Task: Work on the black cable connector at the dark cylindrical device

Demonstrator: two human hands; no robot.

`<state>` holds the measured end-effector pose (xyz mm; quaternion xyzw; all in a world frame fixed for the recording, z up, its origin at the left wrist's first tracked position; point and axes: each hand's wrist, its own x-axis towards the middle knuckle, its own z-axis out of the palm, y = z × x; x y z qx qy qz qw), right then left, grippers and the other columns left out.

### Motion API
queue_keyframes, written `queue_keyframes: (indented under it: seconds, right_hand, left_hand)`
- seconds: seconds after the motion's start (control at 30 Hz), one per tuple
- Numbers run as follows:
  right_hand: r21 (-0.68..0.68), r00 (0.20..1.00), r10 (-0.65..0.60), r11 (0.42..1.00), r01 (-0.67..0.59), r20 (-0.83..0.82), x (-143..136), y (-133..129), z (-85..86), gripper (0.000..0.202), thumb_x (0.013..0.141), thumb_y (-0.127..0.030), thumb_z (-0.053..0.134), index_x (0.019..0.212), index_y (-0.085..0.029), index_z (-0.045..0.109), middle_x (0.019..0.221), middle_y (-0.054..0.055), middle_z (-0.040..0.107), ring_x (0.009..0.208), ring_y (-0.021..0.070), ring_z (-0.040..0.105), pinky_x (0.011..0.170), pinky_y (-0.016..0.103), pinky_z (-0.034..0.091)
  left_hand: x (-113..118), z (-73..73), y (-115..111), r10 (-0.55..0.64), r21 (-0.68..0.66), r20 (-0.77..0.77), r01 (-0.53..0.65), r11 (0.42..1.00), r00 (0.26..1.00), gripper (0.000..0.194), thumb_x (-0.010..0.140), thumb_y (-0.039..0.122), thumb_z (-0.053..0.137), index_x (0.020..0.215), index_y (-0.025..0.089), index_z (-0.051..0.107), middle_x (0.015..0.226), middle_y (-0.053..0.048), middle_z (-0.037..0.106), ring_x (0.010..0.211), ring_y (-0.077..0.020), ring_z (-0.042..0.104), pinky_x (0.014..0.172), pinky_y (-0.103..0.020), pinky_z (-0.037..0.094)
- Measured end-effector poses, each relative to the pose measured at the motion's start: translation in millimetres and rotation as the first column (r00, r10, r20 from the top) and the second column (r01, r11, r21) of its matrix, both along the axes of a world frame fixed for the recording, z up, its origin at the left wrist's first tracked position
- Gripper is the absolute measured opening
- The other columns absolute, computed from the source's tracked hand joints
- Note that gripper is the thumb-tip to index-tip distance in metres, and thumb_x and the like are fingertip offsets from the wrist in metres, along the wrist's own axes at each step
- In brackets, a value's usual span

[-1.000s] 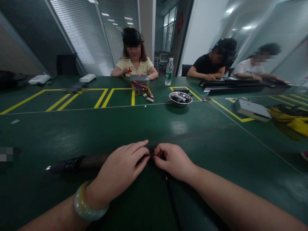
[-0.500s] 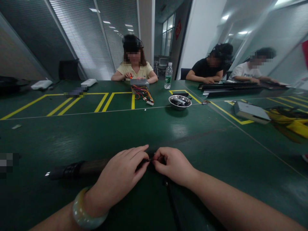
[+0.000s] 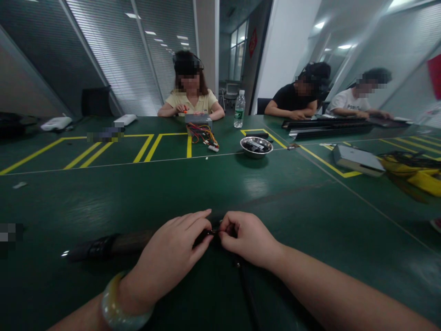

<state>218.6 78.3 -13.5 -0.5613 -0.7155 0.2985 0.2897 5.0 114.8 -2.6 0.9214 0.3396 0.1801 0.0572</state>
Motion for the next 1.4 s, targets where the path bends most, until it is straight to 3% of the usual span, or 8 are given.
queue_keyframes:
  seconds: [0.67,1.1,1.23,1.4]
  right_hand:
    - [-0.020,0.999,-0.009,1.000,0.009,-0.036,-0.2,0.0,-0.5,0.002,0.081,-0.021,0.064,0.082,-0.020,0.065,0.075,-0.002,0.066,0.066,0.0112,0.059,0.059,0.022,0.039]
    - [0.005,1.000,0.003,1.000,-0.003,0.016,-0.8,1.1,0.7,0.004,0.082,-0.022,0.065,0.083,-0.021,0.069,0.076,-0.003,0.069,0.068,0.0120,0.061,0.062,0.022,0.041]
    - [0.023,1.000,0.009,1.000,-0.009,0.019,-0.7,1.0,-0.1,0.006,0.082,-0.023,0.065,0.085,-0.022,0.070,0.078,-0.003,0.070,0.069,0.0122,0.062,0.063,0.022,0.042]
    - [0.025,1.000,0.004,1.000,-0.005,0.023,-1.3,-0.2,2.7,0.007,0.081,-0.021,0.064,0.084,-0.021,0.070,0.077,-0.002,0.070,0.068,0.0126,0.063,0.062,0.022,0.042]
  left_hand:
    - [-0.1,-0.6,0.1,0.003,-0.019,0.012,-0.003,1.000,1.000,0.013,0.089,0.027,0.057,0.101,0.025,0.064,0.124,-0.003,0.066,0.110,-0.0255,0.064,0.092,-0.045,0.053]
    - [2.1,2.9,-0.5,-0.029,0.011,0.005,0.029,1.000,1.000,0.013,0.090,0.022,0.057,0.100,0.025,0.066,0.123,-0.003,0.067,0.108,-0.0244,0.065,0.091,-0.043,0.055]
    - [2.2,1.8,-0.3,-0.041,0.049,0.010,0.040,0.998,0.999,0.022,0.090,0.021,0.057,0.110,0.028,0.064,0.124,-0.002,0.067,0.109,-0.0238,0.065,0.091,-0.042,0.056]
    - [2.3,3.1,-1.3,-0.058,0.078,0.000,0.058,0.995,0.998,0.018,0.089,0.018,0.058,0.102,0.027,0.067,0.123,-0.002,0.067,0.110,-0.0246,0.065,0.093,-0.044,0.055]
